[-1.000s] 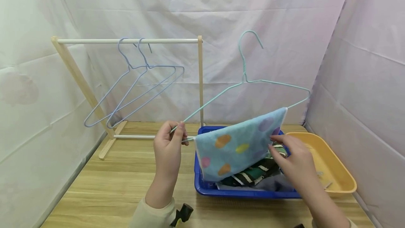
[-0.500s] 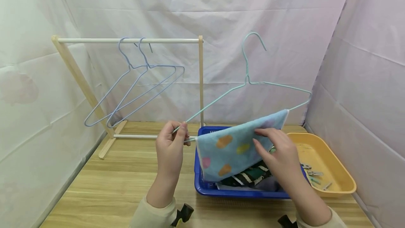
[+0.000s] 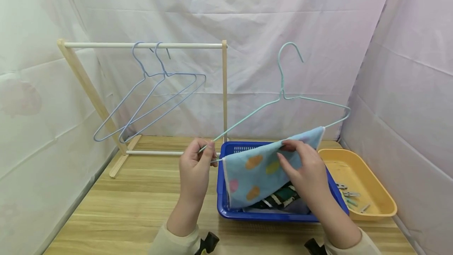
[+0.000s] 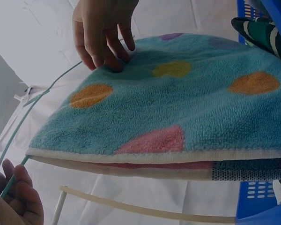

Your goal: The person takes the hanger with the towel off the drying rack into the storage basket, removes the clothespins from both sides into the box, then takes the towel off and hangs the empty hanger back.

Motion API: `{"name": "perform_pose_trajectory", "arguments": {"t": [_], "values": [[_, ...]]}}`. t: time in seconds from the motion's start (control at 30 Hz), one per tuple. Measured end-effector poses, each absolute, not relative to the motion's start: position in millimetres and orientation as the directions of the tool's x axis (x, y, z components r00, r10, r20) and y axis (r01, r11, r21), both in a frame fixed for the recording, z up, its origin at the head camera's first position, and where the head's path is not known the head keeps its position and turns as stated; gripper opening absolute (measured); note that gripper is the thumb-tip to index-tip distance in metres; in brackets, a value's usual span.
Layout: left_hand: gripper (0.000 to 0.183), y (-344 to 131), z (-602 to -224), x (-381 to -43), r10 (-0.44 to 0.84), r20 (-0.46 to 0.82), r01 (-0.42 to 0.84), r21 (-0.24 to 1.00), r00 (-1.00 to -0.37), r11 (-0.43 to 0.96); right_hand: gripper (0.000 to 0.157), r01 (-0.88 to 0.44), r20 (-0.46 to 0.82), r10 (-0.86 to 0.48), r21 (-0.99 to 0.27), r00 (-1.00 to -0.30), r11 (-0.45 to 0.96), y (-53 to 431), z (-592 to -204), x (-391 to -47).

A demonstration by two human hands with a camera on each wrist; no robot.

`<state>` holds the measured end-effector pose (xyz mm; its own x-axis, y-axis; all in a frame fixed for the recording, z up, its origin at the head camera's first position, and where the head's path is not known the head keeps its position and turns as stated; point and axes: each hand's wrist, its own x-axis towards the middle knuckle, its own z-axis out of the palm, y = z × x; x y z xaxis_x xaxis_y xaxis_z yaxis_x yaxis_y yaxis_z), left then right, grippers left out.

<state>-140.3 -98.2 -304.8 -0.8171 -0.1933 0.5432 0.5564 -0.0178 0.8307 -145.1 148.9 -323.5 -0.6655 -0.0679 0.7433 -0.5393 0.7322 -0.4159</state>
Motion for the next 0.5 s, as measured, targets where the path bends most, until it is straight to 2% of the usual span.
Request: {"name": "perform_pose_trajectory", "arguments": {"t": [0.3,0.5], "values": [[0.021,-94.2,-305.9,-137.6,-0.177,0.514,0.524,0.851,-0.839,-0.012,0.023,-0.557,0.806,-0.088,-0.321,-0.585,0.766,148.3,-326.0,-150.2],[0.022,-92.8,-305.2,-134.4,-0.140,0.512,0.517,0.856,-0.847,-0.001,0.019,-0.556,0.808,-0.081,-0.324,-0.583,0.765,149.1,-327.2,-153.0]]}}
